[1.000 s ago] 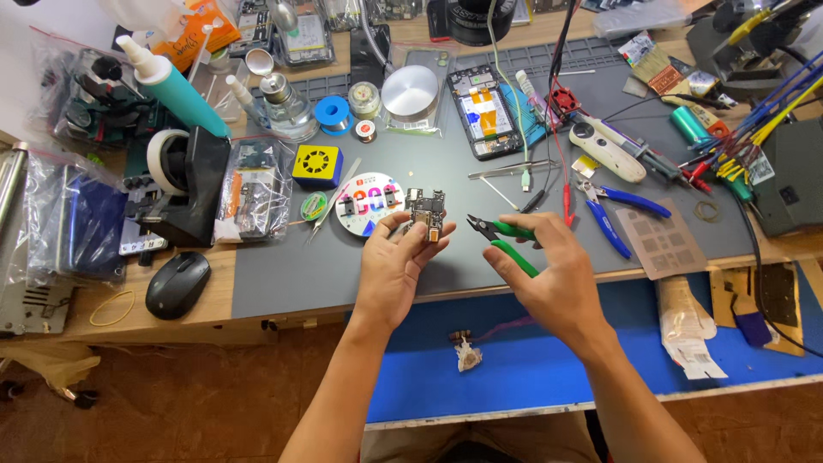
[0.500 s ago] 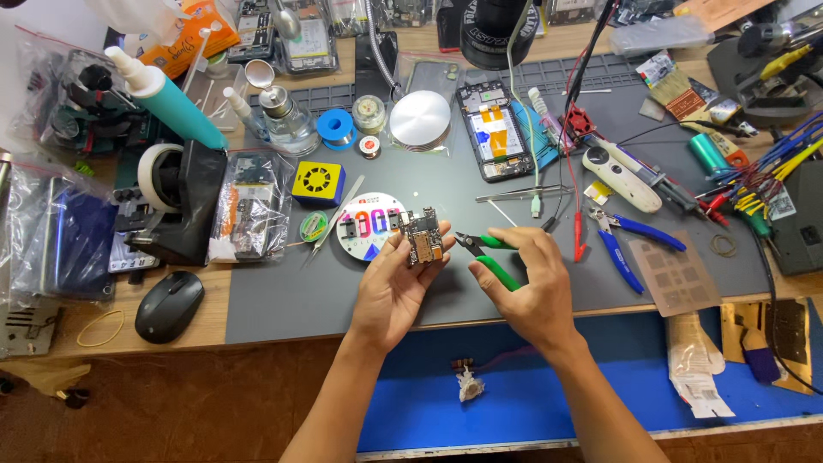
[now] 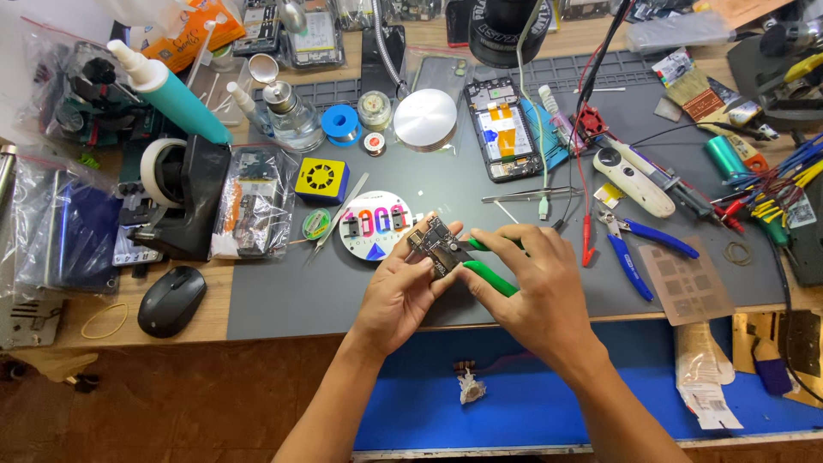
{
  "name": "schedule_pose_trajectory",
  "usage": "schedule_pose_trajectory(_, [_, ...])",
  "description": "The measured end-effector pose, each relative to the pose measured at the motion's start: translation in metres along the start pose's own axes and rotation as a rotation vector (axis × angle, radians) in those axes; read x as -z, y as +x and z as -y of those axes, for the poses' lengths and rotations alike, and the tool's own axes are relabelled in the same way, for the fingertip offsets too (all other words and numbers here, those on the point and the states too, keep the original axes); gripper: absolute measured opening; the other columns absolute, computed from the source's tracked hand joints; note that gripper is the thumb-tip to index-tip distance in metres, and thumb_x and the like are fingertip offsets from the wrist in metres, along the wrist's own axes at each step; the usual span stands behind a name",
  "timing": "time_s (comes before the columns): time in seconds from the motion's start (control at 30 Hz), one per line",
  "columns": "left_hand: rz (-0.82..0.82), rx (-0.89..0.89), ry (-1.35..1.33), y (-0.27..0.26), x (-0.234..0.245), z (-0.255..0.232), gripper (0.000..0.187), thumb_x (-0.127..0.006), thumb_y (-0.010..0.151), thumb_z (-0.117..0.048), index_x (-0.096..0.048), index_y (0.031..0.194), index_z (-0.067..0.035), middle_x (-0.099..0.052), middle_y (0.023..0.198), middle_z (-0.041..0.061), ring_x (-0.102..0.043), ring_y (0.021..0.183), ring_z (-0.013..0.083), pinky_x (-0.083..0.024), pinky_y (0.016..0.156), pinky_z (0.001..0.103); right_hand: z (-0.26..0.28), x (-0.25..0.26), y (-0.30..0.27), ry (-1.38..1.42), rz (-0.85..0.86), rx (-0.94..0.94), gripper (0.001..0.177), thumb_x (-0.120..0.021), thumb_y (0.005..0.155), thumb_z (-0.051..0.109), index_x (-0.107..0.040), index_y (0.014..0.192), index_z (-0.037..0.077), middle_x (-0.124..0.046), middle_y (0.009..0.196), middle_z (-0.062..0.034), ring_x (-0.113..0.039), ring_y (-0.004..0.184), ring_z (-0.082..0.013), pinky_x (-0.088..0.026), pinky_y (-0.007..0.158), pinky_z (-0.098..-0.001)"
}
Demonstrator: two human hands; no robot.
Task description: The person uses green-handled pliers to repeatedly press and adjust small components on a circuit board held in the left hand. The board is rotated and repositioned throughout the clip while the person continues to manipulate the components.
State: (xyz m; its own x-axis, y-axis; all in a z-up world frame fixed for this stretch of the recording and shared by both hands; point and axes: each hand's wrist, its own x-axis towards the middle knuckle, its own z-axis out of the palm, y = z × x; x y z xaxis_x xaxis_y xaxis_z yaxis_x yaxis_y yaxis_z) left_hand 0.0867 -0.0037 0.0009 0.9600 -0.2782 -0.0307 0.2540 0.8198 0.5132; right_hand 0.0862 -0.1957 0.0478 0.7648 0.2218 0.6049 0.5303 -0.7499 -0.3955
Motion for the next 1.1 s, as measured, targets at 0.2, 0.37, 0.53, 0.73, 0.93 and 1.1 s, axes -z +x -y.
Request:
schedule_pose_trajectory(0.2, [-0.006,-0.038,0.04,0.0,0.01,0.007,0.06,-0.045,0.102,0.002,-0.035,0.162,0.0,-0.042,0.161,0.032,-0.052,0.142,0.0413,-0.052,0.11,0.052,0.01,-0.004,0.001,-0.136,0.009,0.07,0.035,-0.083,0.089,0.041,-0.076,0.118,0.023,-0.063,0.099,-0.0014,-0.063,0.09,-0.0245,-0.047,0.082,-0.0391])
schedule_pose_trajectory(0.37, [-0.027,-0.084,0.109,-0.002,0.011,0.012,0.059,-0.045,0.102,0.002,-0.037,0.16,0.002,-0.046,0.158,0.032,-0.054,0.14,0.0412,-0.051,0.11,0.053,0.02,-0.005,0.003,-0.17,0.014,0.085,0.034,-0.082,0.089,0.042,-0.076,0.117,0.023,-0.062,0.098,-0.002,-0.062,0.089,-0.0253,-0.047,0.081,-0.039])
schedule_pose_trajectory(0.53, [-0.007,-0.117,0.153,-0.004,0.006,0.011,0.061,-0.043,0.101,0.005,-0.035,0.161,0.001,-0.047,0.158,0.03,-0.049,0.144,0.0412,-0.047,0.114,0.054,0.028,-0.006,0.002,-0.181,0.016,0.078,0.034,-0.083,0.088,0.041,-0.077,0.115,0.022,-0.062,0.097,-0.0038,-0.062,0.09,-0.0272,-0.045,0.08,-0.0404])
schedule_pose_trajectory(0.73, [0.002,-0.15,0.207,-0.005,0.006,0.012,0.065,-0.041,0.101,0.005,-0.03,0.164,-0.002,-0.047,0.159,0.027,-0.048,0.147,0.0361,-0.047,0.115,0.053,0.03,-0.008,-0.001,-0.234,0.007,0.104,0.034,-0.081,0.088,0.043,-0.077,0.115,0.022,-0.061,0.099,-0.0037,-0.061,0.09,-0.0259,-0.045,0.08,-0.0396])
schedule_pose_trajectory(0.93, [0.005,-0.168,0.237,-0.004,0.008,0.014,0.064,-0.04,0.102,0.005,-0.029,0.165,-0.002,-0.046,0.16,0.026,-0.046,0.148,0.0352,-0.047,0.115,0.051,0.035,-0.007,0.0,-0.256,0.015,0.09,0.033,-0.08,0.091,0.045,-0.076,0.113,0.021,-0.061,0.098,-0.0041,-0.061,0.089,-0.0264,-0.045,0.079,-0.0405])
schedule_pose_trajectory(1.1, [-0.006,-0.197,0.287,-0.006,0.006,0.013,0.063,-0.04,0.103,0.007,-0.029,0.165,-0.002,-0.045,0.161,0.026,-0.045,0.149,0.0323,-0.048,0.114,0.043,0.038,-0.006,-0.001,-0.252,0.025,0.072,0.032,-0.079,0.093,0.043,-0.076,0.115,0.02,-0.061,0.099,-0.0051,-0.061,0.09,-0.0254,-0.045,0.077,-0.0392])
